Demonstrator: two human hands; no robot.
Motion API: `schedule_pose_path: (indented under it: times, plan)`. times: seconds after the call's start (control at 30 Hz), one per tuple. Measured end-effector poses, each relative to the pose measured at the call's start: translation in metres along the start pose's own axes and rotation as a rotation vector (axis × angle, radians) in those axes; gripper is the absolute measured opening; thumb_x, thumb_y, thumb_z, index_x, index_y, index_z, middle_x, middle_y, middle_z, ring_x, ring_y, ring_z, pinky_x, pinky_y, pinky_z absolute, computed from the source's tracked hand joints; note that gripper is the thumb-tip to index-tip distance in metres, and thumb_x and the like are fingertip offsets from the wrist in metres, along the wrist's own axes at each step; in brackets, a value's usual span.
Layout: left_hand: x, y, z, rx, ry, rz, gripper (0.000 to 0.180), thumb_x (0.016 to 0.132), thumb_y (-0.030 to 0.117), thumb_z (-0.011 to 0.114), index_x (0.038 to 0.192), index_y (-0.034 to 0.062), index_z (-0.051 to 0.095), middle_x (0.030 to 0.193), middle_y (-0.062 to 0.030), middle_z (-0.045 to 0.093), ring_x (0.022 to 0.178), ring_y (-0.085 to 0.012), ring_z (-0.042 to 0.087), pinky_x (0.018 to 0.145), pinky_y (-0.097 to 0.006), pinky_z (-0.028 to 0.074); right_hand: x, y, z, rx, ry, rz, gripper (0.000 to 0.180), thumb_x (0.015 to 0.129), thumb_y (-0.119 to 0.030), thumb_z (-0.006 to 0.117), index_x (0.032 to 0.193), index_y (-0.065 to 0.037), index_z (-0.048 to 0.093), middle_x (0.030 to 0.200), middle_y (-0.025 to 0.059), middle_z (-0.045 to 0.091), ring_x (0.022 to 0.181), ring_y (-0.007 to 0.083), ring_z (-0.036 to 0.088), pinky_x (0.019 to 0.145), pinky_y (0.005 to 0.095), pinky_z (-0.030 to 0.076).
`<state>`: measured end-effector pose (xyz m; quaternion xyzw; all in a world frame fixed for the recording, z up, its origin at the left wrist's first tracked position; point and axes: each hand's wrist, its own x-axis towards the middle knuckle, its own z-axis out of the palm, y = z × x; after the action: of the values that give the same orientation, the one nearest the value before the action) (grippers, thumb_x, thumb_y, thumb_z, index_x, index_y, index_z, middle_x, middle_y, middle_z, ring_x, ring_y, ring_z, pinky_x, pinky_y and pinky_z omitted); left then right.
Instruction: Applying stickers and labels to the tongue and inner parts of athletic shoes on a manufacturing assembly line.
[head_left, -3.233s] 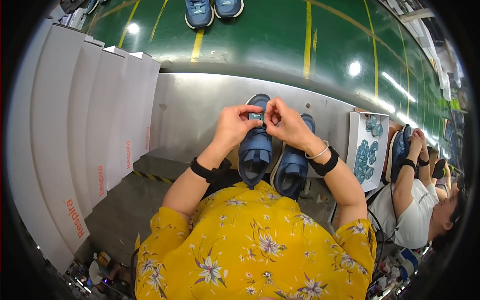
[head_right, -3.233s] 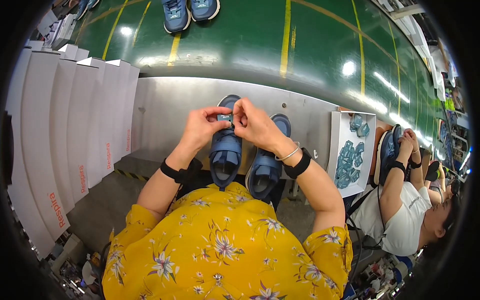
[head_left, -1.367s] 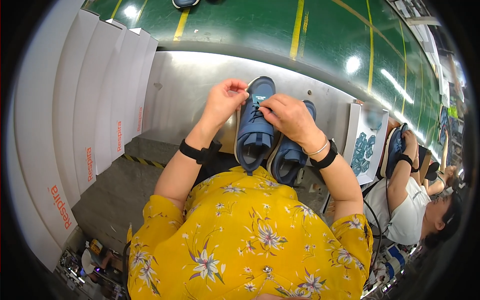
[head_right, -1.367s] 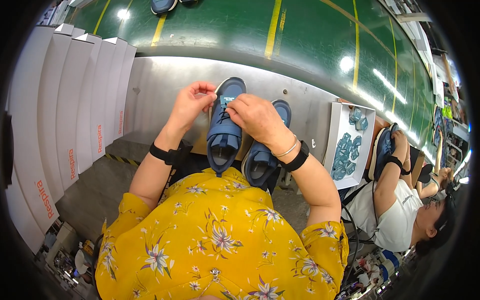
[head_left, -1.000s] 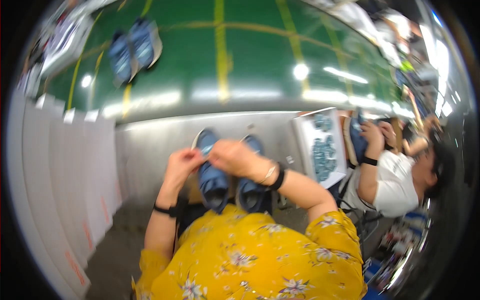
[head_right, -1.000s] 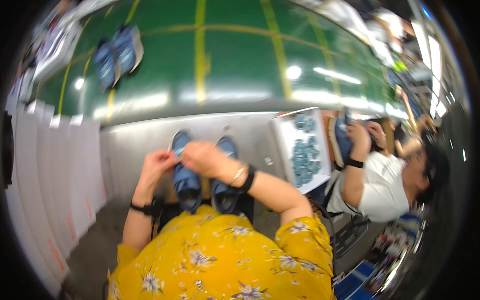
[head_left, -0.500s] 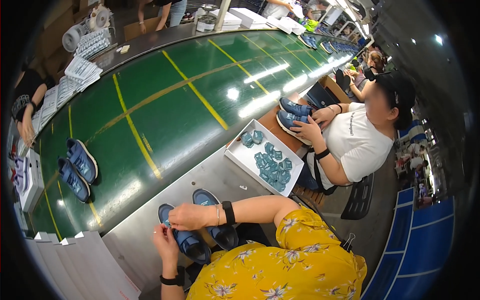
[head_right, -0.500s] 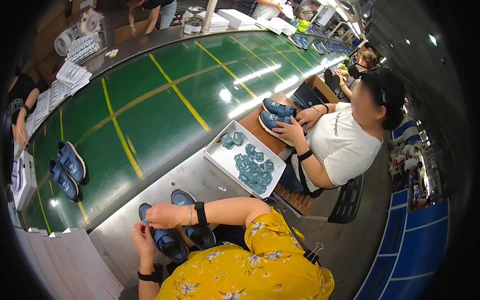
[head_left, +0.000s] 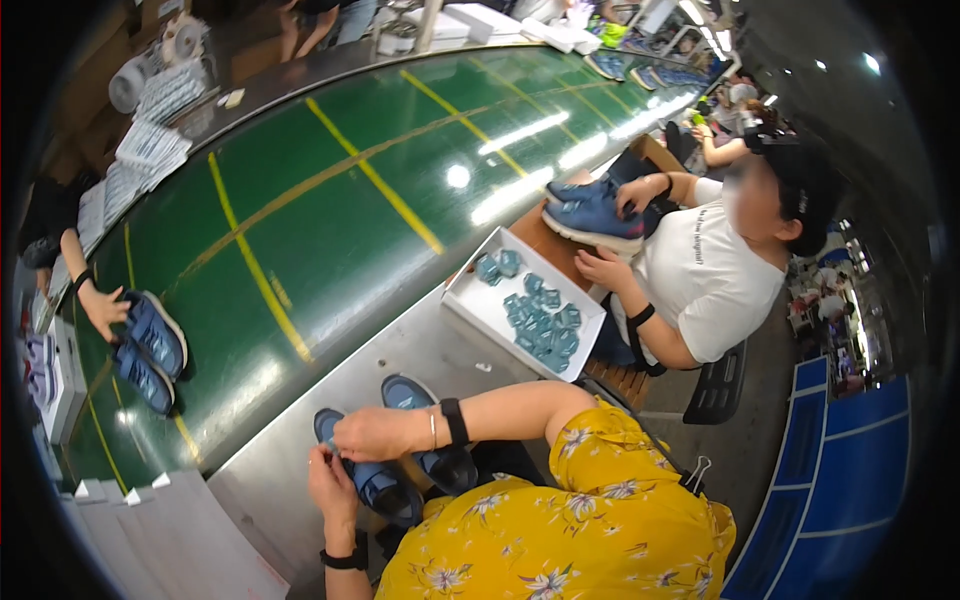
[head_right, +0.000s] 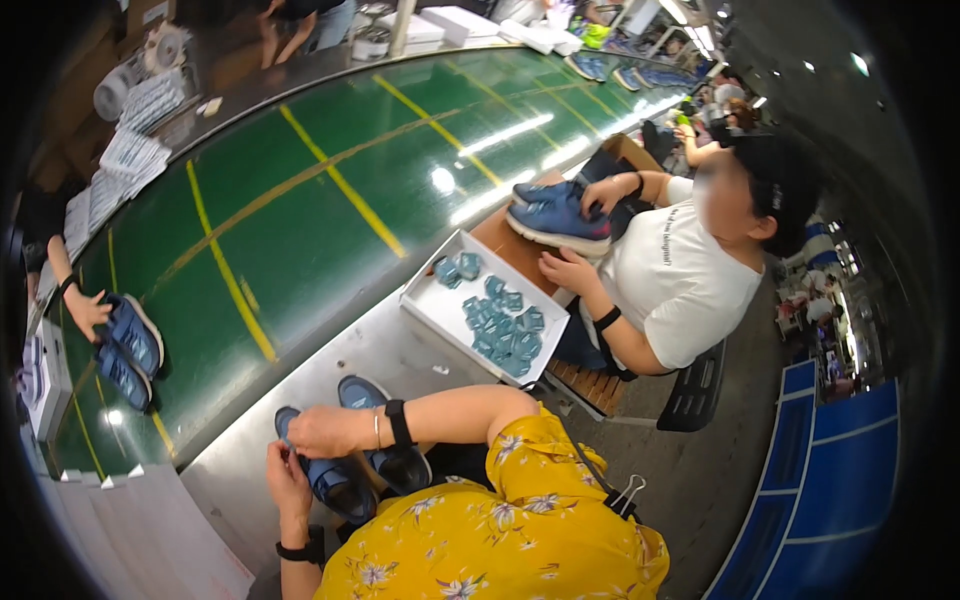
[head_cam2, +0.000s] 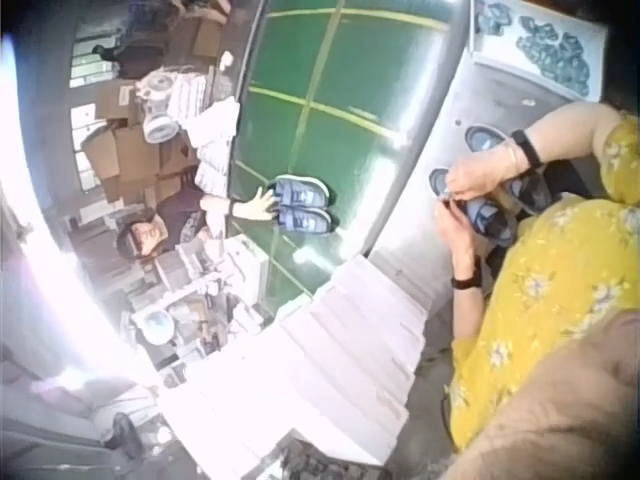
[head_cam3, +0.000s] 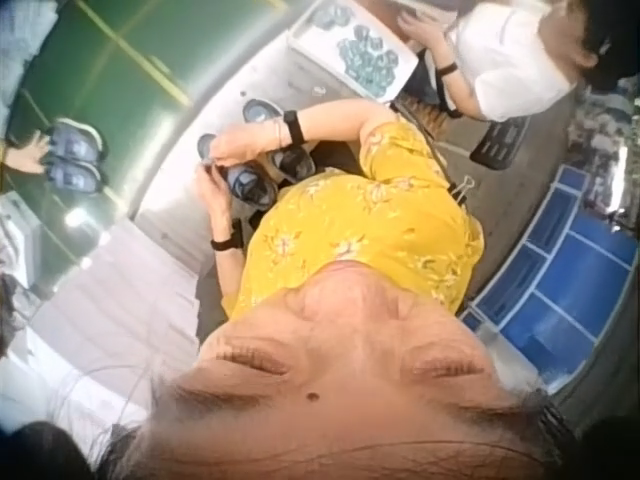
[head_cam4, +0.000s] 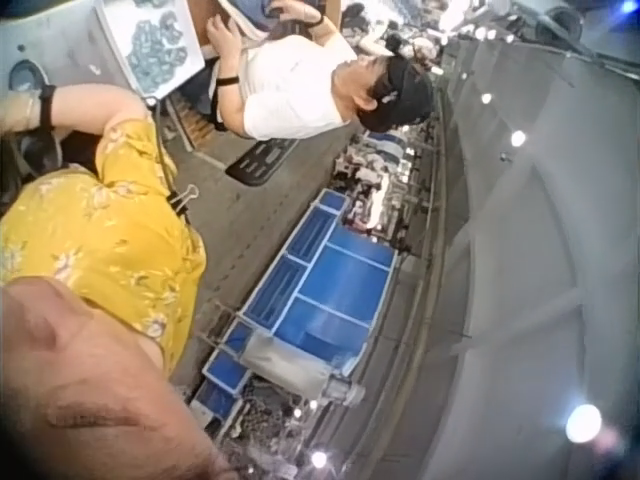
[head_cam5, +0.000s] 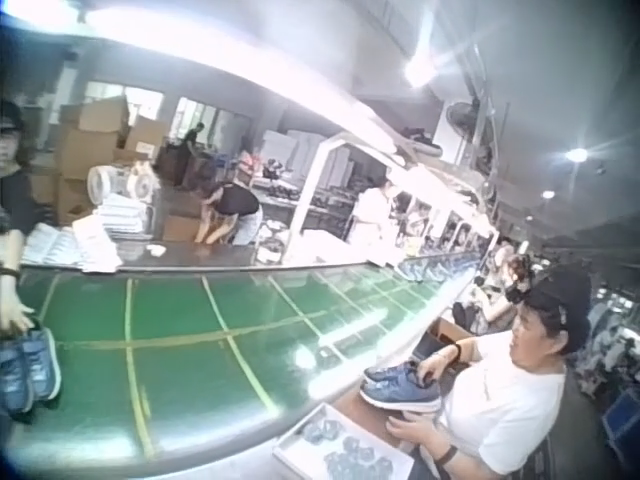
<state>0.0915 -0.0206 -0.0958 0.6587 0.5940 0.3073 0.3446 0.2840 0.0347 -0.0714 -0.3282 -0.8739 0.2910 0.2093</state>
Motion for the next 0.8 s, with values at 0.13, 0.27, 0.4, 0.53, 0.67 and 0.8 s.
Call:
schedule_pose_path:
  times: [0.13,0.27,0.4,0.53,0.67,0.8]
  plan:
    - [0.005,0.003,0.012,0.111,0.046,0.122,0.018,0.088,-0.003,0.059,0.106,-0.001,0.061,0.095,-0.023,0.062,0.087,-0.0414,0.061,0.076,-0.046,0.05,-0.005,-0.003,-0.005,-0.027,0.011,0.023,0.018,0.088,-0.021,0.066,0.086,-0.004,0.06,0.083,0.0148,0.061,0.08,0.0363,0.063,0.07,0.0446,0.053]
    - [0.009,0.016,0.014,0.135,0.036,0.147,0.009,0.089,-0.001,0.056,0.098,0.0003,0.054,0.092,-0.024,0.057,0.085,-0.0439,0.056,0.073,-0.051,0.046,-0.006,-0.002,-0.016,-0.047,0.026,0.004,0.016,0.087,-0.019,0.066,0.086,-0.003,0.062,0.083,0.0153,0.062,0.081,0.0363,0.064,0.071,0.0438,0.053]
    - [0.014,0.022,0.011,0.101,0.001,0.127,0.011,0.091,-0.002,0.058,0.1,-0.0015,0.051,0.095,-0.0255,0.056,0.087,-0.0461,0.056,0.074,-0.051,0.046,-0.001,-0.003,-0.019,0.002,0.048,-0.005,0.014,0.084,-0.013,0.07,0.085,-0.004,0.06,0.082,0.0134,0.061,0.078,0.0353,0.063,0.067,0.0426,0.053]
    - [0.011,0.009,0.008,0.028,0.018,0.184,0.012,0.093,-0.002,0.057,0.102,-0.0019,0.049,0.097,-0.0249,0.055,0.087,-0.0454,0.055,0.075,-0.049,0.046,0.004,-0.006,-0.02,0.011,0.046,0.006,0.014,0.084,-0.012,0.071,0.085,-0.004,0.059,0.082,0.0129,0.061,0.077,0.0347,0.063,0.067,0.0425,0.053]
    - [0.015,-0.003,0.002,0.033,0.006,0.305,0.012,0.094,0.0,0.059,0.102,-0.0017,0.051,0.094,-0.0202,0.056,0.081,-0.037,0.058,0.07,-0.042,0.049,0.003,-0.009,-0.017,0.017,0.039,0.04,0.014,0.084,-0.011,0.07,0.085,-0.005,0.058,0.083,0.0127,0.06,0.076,0.0355,0.062,0.065,0.043,0.053]
    - [0.029,-0.001,-0.021,-0.39,-0.299,-0.162,0.016,0.091,0.009,0.073,0.094,0.0002,0.059,0.079,-0.0057,0.057,0.057,-0.0101,0.055,0.05,-0.025,0.047,0.006,-0.01,-0.018,0.04,0.04,0.071,0.013,0.084,-0.012,0.071,0.085,-0.006,0.06,0.083,0.0133,0.062,0.075,0.0359,0.064,0.065,0.0421,0.053]
